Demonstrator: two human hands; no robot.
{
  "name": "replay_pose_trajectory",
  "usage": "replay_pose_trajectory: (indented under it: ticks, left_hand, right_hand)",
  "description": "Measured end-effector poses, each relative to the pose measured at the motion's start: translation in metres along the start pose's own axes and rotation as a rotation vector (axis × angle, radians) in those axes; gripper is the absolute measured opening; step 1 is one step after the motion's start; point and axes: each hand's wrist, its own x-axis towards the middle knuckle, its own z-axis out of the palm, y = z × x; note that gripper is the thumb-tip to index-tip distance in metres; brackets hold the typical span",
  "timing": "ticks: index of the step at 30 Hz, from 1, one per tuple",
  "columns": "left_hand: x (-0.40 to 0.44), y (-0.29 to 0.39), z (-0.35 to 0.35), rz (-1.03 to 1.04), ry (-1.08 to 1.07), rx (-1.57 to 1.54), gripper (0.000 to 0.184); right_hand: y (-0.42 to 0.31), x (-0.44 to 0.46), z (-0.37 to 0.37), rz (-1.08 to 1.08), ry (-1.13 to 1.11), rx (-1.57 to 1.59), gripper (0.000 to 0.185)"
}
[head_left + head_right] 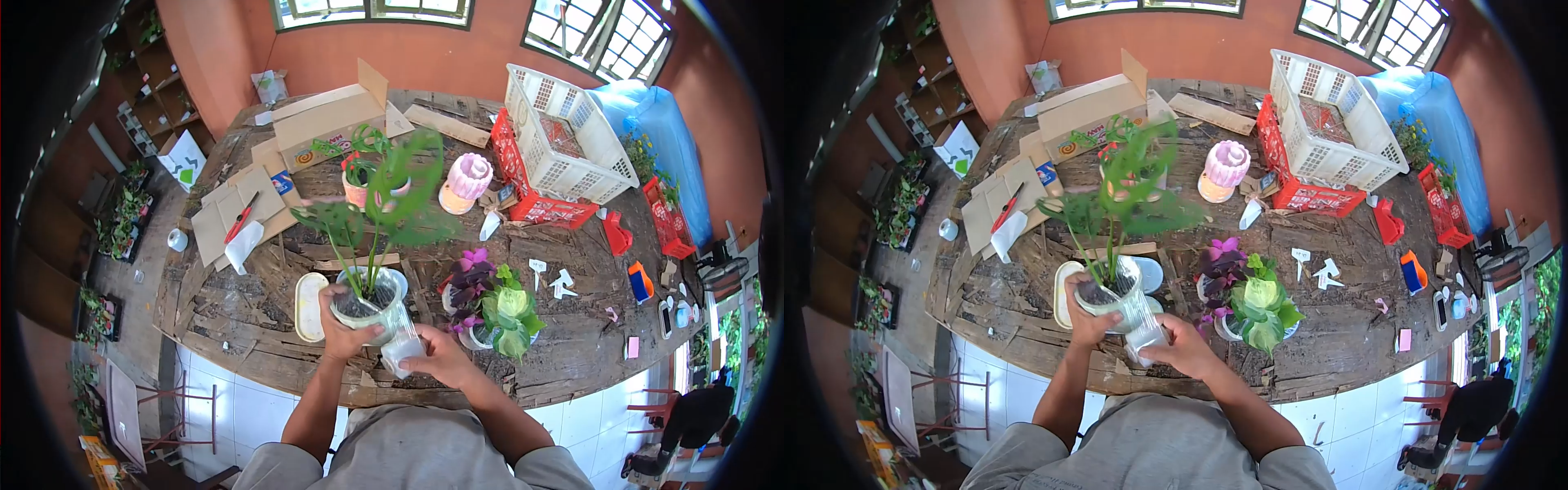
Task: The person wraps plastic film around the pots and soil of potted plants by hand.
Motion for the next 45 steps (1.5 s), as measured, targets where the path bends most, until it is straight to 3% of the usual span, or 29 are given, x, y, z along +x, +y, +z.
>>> replay_pose_trajectory:
  ticks: [6, 8, 10, 12, 13, 14, 15, 16, 18, 22, 25, 27, 28, 30, 31, 34, 37, 42, 45]
  left_hand:
    - [0.014, 0.056, 0.014, 0.071, -0.015, -0.04, 0.086]
    - [0.01, 0.068, 0.024, 0.055, -0.026, -0.11, 0.086]
    - [0.003, 0.073, 0.034, 0.04, -0.045, -0.176, 0.086]
    - [-0.005, 0.074, 0.036, -0.013, -0.173, -0.244, 0.088]
    - [-0.007, 0.069, 0.033, 0.004, -0.232, -0.26, 0.09]
    - [-0.013, 0.068, 0.031, -0.063, -0.292, -0.246, 0.092]
    - [-0.018, 0.068, 0.031, -0.078, -0.325, -0.2, 0.092]
    - [-0.021, 0.068, 0.032, -0.093, -0.358, -0.152, 0.092]
    - [-0.023, 0.061, 0.034, -0.05, -0.351, -0.075, 0.092]
    - [-0.019, 0.057, 0.035, -0.006, -0.289, 0.104, 0.091]
    - [-0.019, 0.04, 0.036, 0.024, -0.221, 0.092, 0.088]
    - [-0.02, 0.015, 0.028, 0.194, -0.162, 0.356, 0.086]
    - [-0.023, 0.005, 0.024, 0.19, -0.165, 0.357, 0.086]
    - [-0.028, -0.008, 0.022, 0.149, -0.051, 0.437, 0.086]
    - [-0.029, -0.001, 0.028, 0.038, -0.003, 0.282, 0.085]
    - [-0.03, -0.011, 0.022, 0.034, -0.011, 0.33, 0.084]
    - [-0.035, -0.012, 0.021, -0.005, -0.005, 0.268, 0.083]
    - [-0.038, -0.027, 0.018, 0.044, 0.002, 0.359, 0.085]
    - [-0.041, -0.039, 0.019, 0.109, 0.023, 0.458, 0.086]
  right_hand:
    - [0.012, 0.012, 0.006, 0.086, -0.161, -0.214, 0.039]
    - [0.013, 0.027, 0.01, 0.091, -0.162, -0.157, 0.041]
    - [-0.001, 0.043, 0.008, -0.128, -0.205, -0.459, 0.042]
    - [0.014, 0.073, -0.014, -0.062, -0.355, 0.052, 0.042]
    - [-0.006, 0.074, -0.016, 0.05, -0.342, 0.426, 0.042]
    - [-0.01, 0.088, -0.026, 0.224, -0.22, 0.591, 0.037]
    - [-0.029, 0.087, -0.027, 0.152, -0.082, 0.216, 0.029]
    - [-0.008, 0.109, -0.046, -0.147, -0.004, -0.005, 0.025]
    - [0.018, 0.13, -0.092, -0.313, -0.258, 0.413, 0.029]
    - [-0.062, 0.093, -0.062, -0.191, -0.154, 0.475, 0.033]
    - [-0.094, 0.062, -0.025, -0.032, 0.215, 0.686, 0.031]
    - [-0.084, 0.061, -0.036, -0.113, 0.167, 0.673, 0.028]
    - [-0.081, 0.059, -0.036, -0.199, 0.118, 0.658, 0.026]
    - [-0.073, 0.054, -0.033, -0.167, 0.132, 0.707, 0.025]
    - [-0.063, 0.056, -0.035, -0.16, 0.198, 0.767, 0.023]
    - [-0.041, 0.064, -0.045, -0.152, 0.216, 0.749, 0.023]
    - [-0.045, 0.06, -0.04, 0.085, 0.448, 0.736, 0.027]
    - [-0.036, 0.072, -0.041, 0.1, 0.395, 0.743, 0.024]
    - [-0.022, 0.089, -0.037, -0.041, 0.389, 0.706, 0.017]
